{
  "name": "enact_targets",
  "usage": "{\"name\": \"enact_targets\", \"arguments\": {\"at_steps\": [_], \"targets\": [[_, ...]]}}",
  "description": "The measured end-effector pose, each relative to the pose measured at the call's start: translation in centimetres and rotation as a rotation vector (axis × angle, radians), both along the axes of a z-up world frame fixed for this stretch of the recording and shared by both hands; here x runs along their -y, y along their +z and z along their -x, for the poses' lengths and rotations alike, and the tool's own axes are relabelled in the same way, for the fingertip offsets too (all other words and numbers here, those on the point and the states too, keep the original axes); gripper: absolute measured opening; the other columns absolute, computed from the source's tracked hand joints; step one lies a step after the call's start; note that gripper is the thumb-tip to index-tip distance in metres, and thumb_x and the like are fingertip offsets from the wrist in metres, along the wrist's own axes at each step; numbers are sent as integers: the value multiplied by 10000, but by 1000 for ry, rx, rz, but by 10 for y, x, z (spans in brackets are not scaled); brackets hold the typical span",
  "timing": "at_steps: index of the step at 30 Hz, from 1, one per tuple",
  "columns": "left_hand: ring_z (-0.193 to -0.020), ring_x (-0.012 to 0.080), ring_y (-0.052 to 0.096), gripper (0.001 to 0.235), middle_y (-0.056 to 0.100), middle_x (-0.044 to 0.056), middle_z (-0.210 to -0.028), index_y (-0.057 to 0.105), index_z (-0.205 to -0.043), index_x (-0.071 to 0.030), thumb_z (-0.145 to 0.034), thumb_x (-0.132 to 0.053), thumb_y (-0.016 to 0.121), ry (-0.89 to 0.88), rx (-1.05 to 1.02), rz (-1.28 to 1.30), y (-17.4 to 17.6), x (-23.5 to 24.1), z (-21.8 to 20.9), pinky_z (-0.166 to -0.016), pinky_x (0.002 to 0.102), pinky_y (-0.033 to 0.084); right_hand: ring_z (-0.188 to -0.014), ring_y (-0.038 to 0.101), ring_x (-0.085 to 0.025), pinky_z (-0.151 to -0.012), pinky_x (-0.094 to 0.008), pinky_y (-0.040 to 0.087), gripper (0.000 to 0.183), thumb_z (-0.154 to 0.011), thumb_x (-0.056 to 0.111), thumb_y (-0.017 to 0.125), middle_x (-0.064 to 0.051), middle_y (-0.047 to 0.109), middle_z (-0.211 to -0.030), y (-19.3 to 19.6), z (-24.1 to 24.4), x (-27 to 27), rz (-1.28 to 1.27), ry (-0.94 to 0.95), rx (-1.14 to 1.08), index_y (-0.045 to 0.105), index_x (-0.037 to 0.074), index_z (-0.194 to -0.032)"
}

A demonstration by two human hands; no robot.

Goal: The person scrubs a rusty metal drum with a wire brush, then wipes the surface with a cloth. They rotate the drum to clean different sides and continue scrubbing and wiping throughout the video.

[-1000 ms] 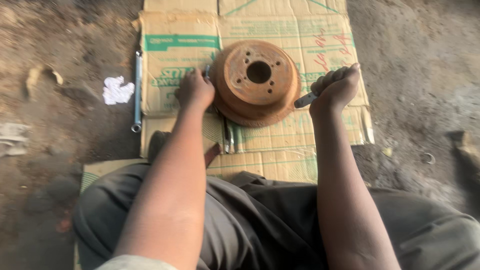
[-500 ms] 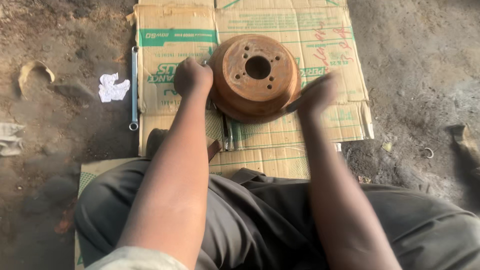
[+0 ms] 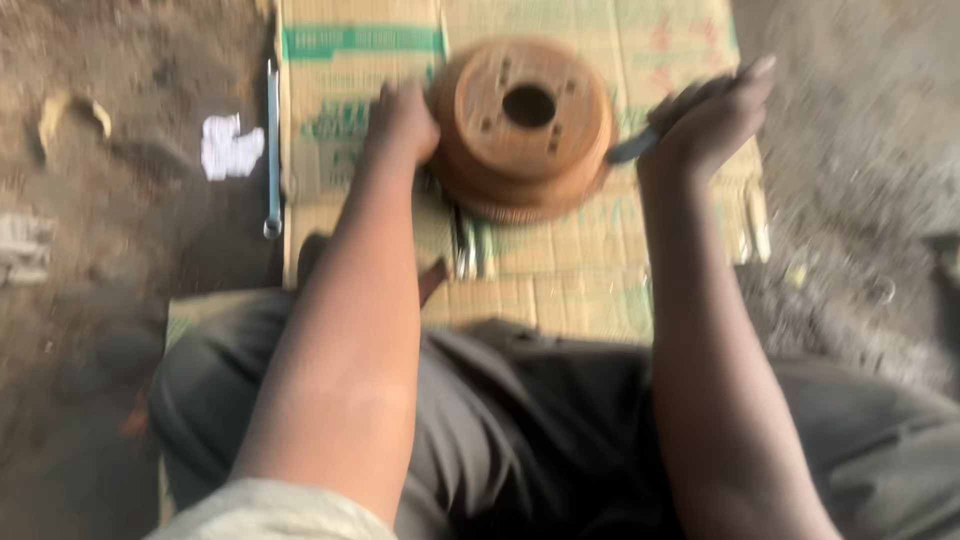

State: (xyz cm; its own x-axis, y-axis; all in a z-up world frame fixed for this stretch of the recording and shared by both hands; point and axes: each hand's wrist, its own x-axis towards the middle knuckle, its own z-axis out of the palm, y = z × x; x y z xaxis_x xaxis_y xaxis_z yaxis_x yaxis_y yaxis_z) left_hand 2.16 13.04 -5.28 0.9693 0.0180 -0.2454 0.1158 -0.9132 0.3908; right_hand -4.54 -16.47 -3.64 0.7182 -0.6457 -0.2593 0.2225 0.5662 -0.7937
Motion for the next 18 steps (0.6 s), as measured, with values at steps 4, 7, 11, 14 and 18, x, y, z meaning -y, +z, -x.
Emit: {"name": "enact_targets", "arguments": {"at_steps": [4, 7, 11, 14, 18], "targets": [[-1489, 364, 379, 757, 401, 240, -1598, 370, -1553, -40, -840, -60, 624, -121, -128, -5, 45, 12, -31, -1214, 444, 337, -505, 405, -229, -476, -523, 495, 411, -1121, 278, 382, -78, 432, -610, 33, -13, 7, 67, -18, 101, 488, 40, -803], [-1547, 331, 237, 934, 212, 193, -1678, 195, -1615, -94, -809, -96, 664, -175, -227, -62, 49, 16, -14, -1236, 445, 270, -535, 425, -252, -502, -526, 489, 411, -1137, 268, 381, -102, 448, -637, 42, -13, 27, 8, 31, 134, 497, 17, -834], [-1570, 388, 88, 1035, -21, 171, -1726, 60, -1643, -192, -824, -159, 692, -64, -317, -103, 67, 29, 8, -1233, 531, 250, -577, 451, -282, -536, -531, 481, 412, -1159, 255, 380, -134, 470, -675, 10, -5, 5, 34, 40, 144, 509, -14, -876], [-1571, 414, 9, 1153, -54, 200, -1710, 4, -1649, -257, -789, -224, 771, -73, -348, -139, 80, 28, 9, -1260, 536, 160, -608, 471, -304, -562, -534, 475, 414, -1176, 245, 378, -158, 486, -702, 18, -9, 17, 108, 15, 163, 518, -38, -907], [-1604, 389, 96, 1169, 74, 126, -1747, 72, -1660, -189, -746, -286, 794, -123, -317, -149, 51, 14, 2, -1282, 525, 216, -649, 498, -334, -596, -538, 468, 419, -1198, 232, 377, -189, 508, -739, 22, -23, 40, 40, 70, 219, 530, -69, -949]]}}
